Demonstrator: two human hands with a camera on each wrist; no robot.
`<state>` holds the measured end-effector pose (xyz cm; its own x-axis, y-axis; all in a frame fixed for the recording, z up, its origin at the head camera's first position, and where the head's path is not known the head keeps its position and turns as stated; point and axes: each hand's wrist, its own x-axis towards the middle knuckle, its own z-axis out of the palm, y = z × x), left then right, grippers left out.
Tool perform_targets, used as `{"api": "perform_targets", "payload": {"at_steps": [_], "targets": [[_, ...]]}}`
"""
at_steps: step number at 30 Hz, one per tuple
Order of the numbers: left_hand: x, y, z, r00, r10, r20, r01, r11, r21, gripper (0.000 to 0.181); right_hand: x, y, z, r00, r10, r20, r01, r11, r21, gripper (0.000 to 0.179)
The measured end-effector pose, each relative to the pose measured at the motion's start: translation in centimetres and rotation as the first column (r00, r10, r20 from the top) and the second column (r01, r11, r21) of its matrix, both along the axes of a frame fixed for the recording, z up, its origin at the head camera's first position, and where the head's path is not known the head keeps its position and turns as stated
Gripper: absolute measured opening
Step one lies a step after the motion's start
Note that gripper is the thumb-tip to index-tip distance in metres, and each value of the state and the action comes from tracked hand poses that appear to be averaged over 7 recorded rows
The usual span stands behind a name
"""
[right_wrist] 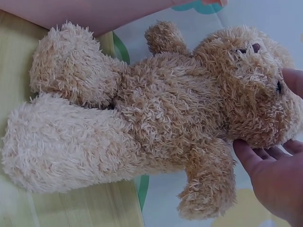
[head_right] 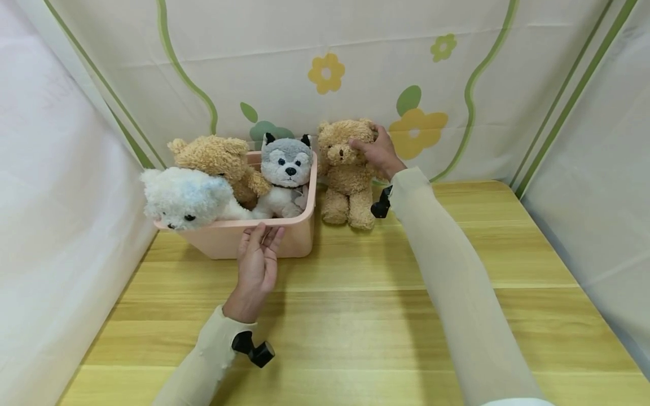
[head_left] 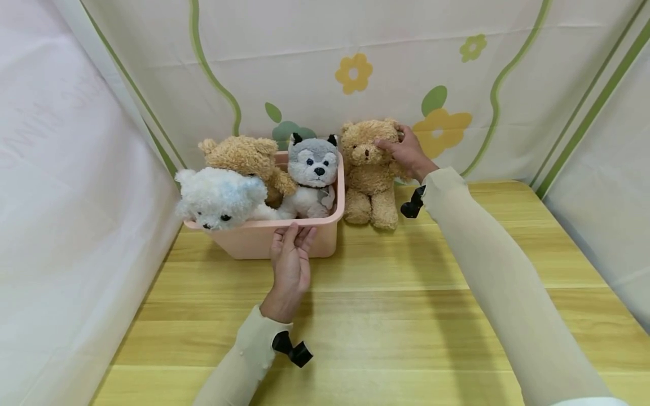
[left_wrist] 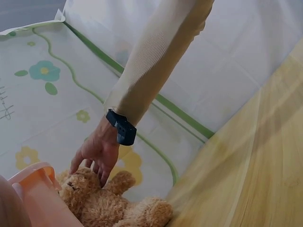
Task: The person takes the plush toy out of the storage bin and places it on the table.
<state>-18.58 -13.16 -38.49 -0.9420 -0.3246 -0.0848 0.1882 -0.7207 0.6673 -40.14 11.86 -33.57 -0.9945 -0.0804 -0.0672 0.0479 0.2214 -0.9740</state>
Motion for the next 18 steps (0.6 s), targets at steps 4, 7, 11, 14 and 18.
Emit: {"api": "perform_targets", "payload": {"at_steps": [4,7,11,14,18], "targets": [[0.01,0.01,0.02,1.000,0.000,0.000,0.000,1.000,0.003,0.006,0.06,0.10,0.11,1.000,0.008,-0.002,-0.008,0.999,0.037,0.092],[0.08,-0.02,0.12,1.000,-0.002,0.000,0.002,1.000,0.001,0.006,0.22,0.08,0.17,1.000,0.025,0.004,-0.025,0.997,0.070,0.092],[0.10,-0.03,0.18,1.000,-0.005,0.001,0.005,1.000,0.000,0.006,0.42,0.12,0.22,0.999,0.037,0.018,-0.039,0.995,0.095,0.093],[0.05,-0.02,0.15,1.000,-0.007,0.004,0.007,1.000,-0.002,0.006,0.42,0.18,0.16,0.999,0.037,0.020,-0.039,0.994,0.101,0.093],[0.05,-0.03,0.14,1.000,-0.008,0.006,0.008,1.000,-0.010,0.006,0.42,0.20,0.08,0.999,0.038,0.015,-0.040,0.993,0.110,0.091]]}}
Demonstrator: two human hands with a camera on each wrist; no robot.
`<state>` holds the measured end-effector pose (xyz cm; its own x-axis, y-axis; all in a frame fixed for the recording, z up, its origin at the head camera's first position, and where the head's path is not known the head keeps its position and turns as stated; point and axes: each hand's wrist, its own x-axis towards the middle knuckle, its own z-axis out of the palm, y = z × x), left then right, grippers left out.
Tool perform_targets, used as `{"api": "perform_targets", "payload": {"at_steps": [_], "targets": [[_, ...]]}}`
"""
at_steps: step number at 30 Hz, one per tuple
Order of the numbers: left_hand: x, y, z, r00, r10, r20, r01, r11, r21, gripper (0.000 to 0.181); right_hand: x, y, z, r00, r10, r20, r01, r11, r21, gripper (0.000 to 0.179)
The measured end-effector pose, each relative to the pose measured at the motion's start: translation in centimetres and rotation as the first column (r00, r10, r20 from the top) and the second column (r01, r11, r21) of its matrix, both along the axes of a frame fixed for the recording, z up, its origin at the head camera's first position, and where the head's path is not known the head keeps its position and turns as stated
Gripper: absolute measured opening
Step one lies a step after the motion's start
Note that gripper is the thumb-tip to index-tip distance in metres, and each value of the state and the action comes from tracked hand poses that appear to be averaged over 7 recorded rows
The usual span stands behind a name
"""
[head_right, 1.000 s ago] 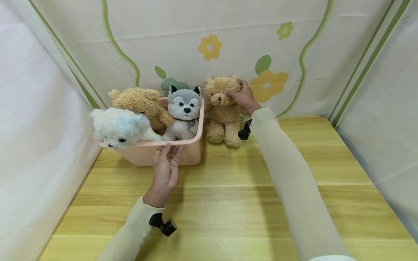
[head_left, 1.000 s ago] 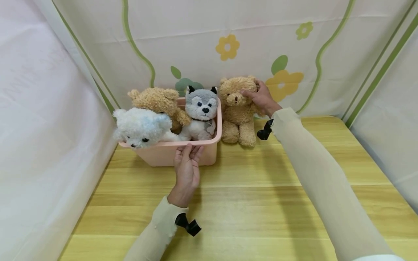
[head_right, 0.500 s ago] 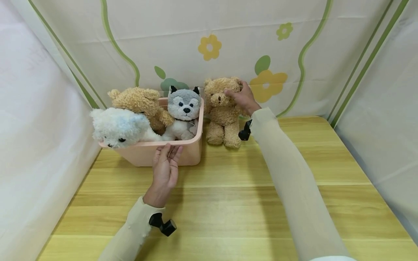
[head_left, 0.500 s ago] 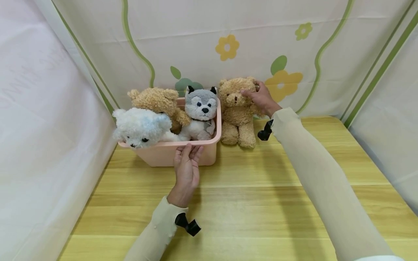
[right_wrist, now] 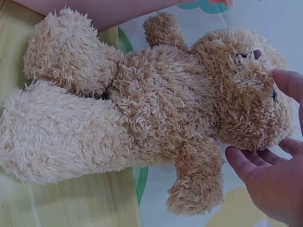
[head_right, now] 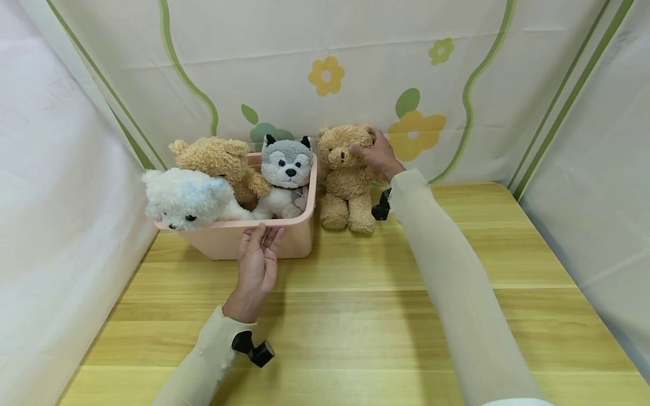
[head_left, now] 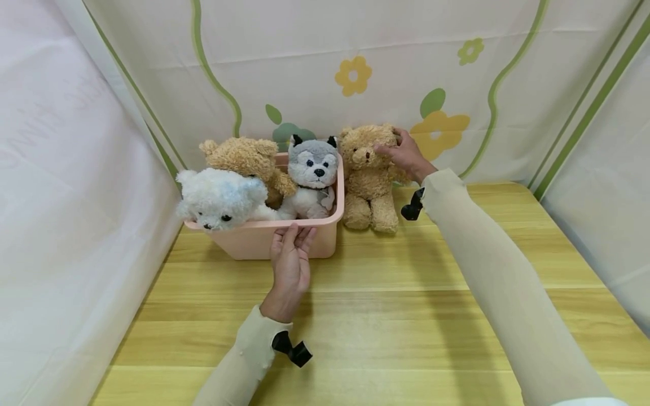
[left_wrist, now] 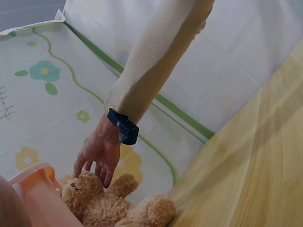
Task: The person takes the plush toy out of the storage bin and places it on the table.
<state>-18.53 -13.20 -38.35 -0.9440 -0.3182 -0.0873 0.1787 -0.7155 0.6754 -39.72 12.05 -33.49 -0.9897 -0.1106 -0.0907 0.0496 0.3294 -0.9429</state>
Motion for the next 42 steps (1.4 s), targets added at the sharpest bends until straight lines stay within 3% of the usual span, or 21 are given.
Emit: {"api": "perform_targets", "payload": {"at_steps": [27,34,42], "targets": [[0.0,0.0,-0.2,1.000,-0.003,-0.005,0.003,1.000,-0.004,0.004,0.5,0.0,-0.3,0.999,-0.004,-0.047,0.010,0.991,0.135,0.090],[0.1,0.0,-0.2,1.000,-0.007,-0.011,0.007,1.000,-0.002,0.005,0.8,0.2,0.3,0.990,-0.040,-0.134,0.061,0.987,0.151,0.088],[0.1,0.0,-0.1,1.000,-0.009,-0.011,0.009,1.000,-0.007,0.005,1.0,-0.5,2.0,0.969,-0.061,-0.240,0.098,0.985,0.143,0.083]]}}
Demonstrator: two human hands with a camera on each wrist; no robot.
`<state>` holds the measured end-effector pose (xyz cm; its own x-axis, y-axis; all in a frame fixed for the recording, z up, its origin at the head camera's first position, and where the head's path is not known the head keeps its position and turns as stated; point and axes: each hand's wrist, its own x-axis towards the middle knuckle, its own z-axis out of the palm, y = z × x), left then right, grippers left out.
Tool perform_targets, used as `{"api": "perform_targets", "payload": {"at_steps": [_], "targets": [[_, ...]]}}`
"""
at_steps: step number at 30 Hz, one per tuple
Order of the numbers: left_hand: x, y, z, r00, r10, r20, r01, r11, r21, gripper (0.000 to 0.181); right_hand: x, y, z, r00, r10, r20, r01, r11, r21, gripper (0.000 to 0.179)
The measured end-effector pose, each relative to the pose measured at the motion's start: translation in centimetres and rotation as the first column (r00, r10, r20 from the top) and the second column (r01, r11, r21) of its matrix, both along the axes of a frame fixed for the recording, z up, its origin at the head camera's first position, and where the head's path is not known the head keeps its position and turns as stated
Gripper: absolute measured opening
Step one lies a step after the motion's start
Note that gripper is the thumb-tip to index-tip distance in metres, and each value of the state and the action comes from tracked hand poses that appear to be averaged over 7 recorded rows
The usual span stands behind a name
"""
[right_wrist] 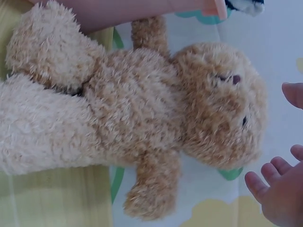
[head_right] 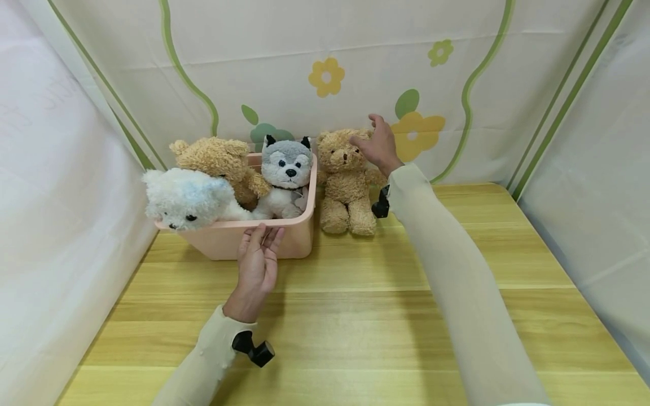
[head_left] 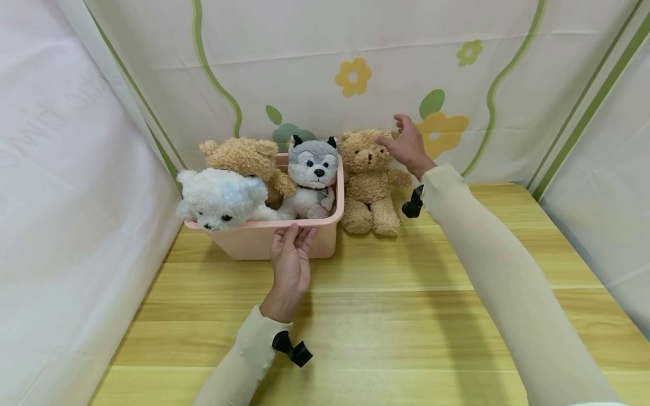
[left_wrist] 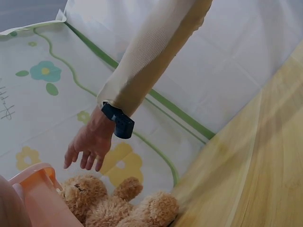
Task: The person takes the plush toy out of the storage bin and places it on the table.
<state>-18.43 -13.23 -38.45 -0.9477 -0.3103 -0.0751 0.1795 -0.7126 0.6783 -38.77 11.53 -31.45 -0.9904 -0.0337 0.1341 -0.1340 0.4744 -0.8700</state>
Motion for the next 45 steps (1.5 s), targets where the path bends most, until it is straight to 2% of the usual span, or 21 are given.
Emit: {"api": "perform_targets", "payload": {"at_steps": [8,14,20,26,32,38,45], "targets": [[0.0,0.0,0.0,1.000,-0.002,-0.005,0.002,1.000,0.006,0.005,0.3,-2.1,1.4,0.999,0.000,-0.032,0.001,1.000,0.015,0.081],[0.0,0.0,0.1,1.000,0.000,-0.008,0.000,1.000,0.012,0.006,0.7,-3.9,2.0,0.994,0.091,-0.056,-0.090,0.996,0.024,0.081],[0.1,0.0,0.2,1.000,-0.002,-0.004,0.002,1.000,0.006,0.005,1.1,-5.9,2.2,0.980,0.198,-0.016,-0.198,0.980,0.025,0.082],[0.1,0.0,0.3,1.000,-0.003,-0.005,0.003,1.000,0.013,0.005,1.3,-7.5,2.1,0.963,0.267,0.037,-0.269,0.962,0.042,0.087],[0.0,0.1,0.3,1.000,0.014,0.000,-0.014,1.000,0.026,0.005,1.5,-8.6,1.8,0.937,0.342,0.074,-0.345,0.938,0.028,0.088],[0.0,0.1,0.2,1.000,0.009,0.002,-0.009,1.000,0.021,0.006,1.6,-9.2,1.9,0.922,0.373,0.109,-0.384,0.918,0.104,0.083],[-0.1,0.0,0.2,1.000,0.008,0.010,-0.008,1.000,0.028,0.005,1.8,-9.7,2.1,0.901,0.412,0.137,-0.428,0.895,0.125,0.076]]}}
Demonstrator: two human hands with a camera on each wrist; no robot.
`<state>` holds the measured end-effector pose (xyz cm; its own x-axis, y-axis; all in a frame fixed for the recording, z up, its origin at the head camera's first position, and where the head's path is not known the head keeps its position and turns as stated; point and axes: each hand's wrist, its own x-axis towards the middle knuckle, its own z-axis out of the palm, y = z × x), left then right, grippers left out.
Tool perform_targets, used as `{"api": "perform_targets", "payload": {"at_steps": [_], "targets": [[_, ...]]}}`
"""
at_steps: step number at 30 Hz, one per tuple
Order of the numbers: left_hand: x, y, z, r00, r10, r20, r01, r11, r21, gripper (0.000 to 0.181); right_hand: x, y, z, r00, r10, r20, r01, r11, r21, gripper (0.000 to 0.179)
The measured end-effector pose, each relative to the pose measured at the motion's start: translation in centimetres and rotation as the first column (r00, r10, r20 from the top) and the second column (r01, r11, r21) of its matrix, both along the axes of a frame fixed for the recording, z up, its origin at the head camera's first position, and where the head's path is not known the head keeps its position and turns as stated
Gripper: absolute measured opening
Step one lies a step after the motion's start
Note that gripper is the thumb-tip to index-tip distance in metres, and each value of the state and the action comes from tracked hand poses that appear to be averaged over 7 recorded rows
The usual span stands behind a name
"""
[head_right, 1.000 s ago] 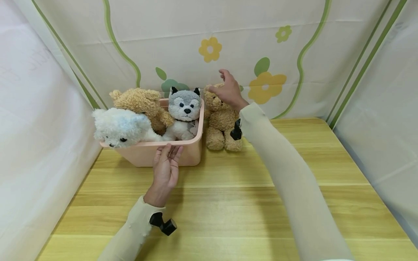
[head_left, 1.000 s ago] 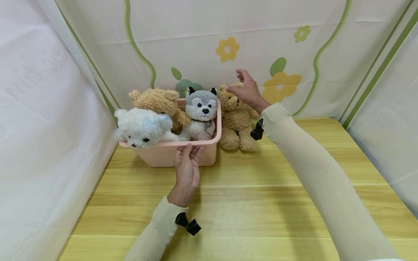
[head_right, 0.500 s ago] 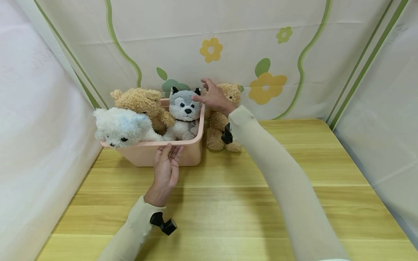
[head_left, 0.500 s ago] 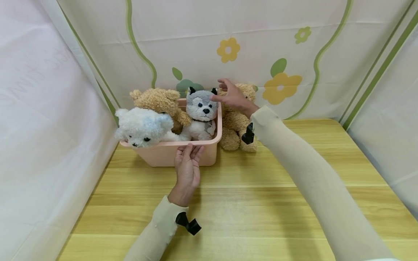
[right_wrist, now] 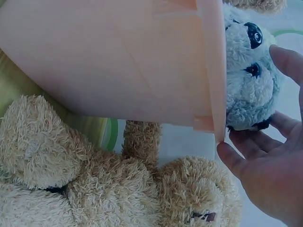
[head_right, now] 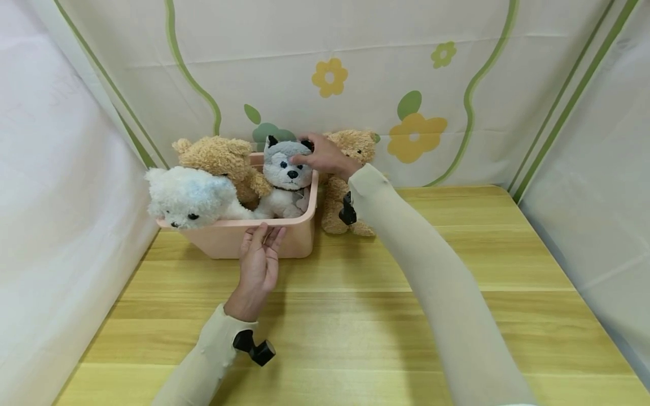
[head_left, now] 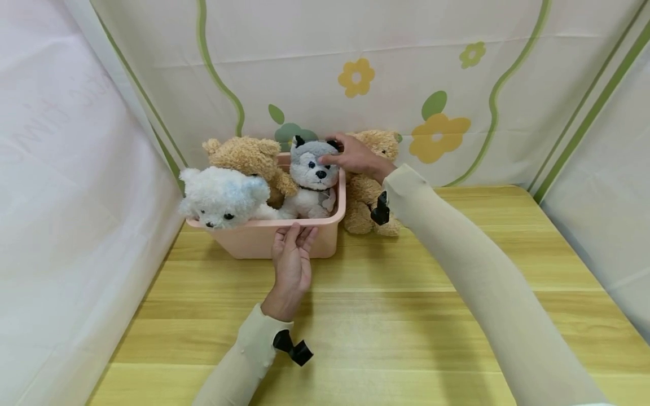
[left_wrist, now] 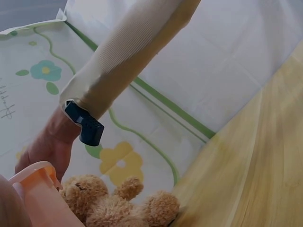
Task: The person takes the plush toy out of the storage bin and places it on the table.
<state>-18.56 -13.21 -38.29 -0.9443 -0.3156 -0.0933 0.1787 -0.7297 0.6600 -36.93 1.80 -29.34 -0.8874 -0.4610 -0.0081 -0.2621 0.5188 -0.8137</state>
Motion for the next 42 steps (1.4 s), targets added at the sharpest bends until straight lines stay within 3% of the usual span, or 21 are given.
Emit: {"api": "perform_targets", "payload": {"at_steps": [10,18,26,33,42], "targets": [[0.1,-0.1,0.3,1.000,0.004,0.005,-0.004,1.000,0.002,0.005,0.1,-0.4,0.2,0.994,0.103,0.028,-0.103,0.994,0.022,0.080],[0.2,0.0,0.4,1.000,0.010,0.011,-0.010,1.000,0.003,0.005,0.4,-0.6,0.1,0.989,0.145,-0.032,-0.144,0.989,0.046,0.077],[0.2,0.0,0.3,1.000,0.011,0.019,-0.011,1.000,0.007,0.005,0.8,-1.0,0.0,0.976,0.196,-0.092,-0.195,0.981,0.023,0.057],[0.3,0.0,0.5,1.000,0.010,0.015,-0.010,1.000,0.007,0.006,0.9,-1.4,-0.1,0.984,0.170,-0.053,-0.170,0.985,0.008,0.062],[0.3,0.1,0.7,1.000,0.008,0.008,-0.008,1.000,0.019,0.005,1.0,-1.9,0.0,0.975,0.222,0.007,-0.222,0.975,-0.014,0.069]]}}
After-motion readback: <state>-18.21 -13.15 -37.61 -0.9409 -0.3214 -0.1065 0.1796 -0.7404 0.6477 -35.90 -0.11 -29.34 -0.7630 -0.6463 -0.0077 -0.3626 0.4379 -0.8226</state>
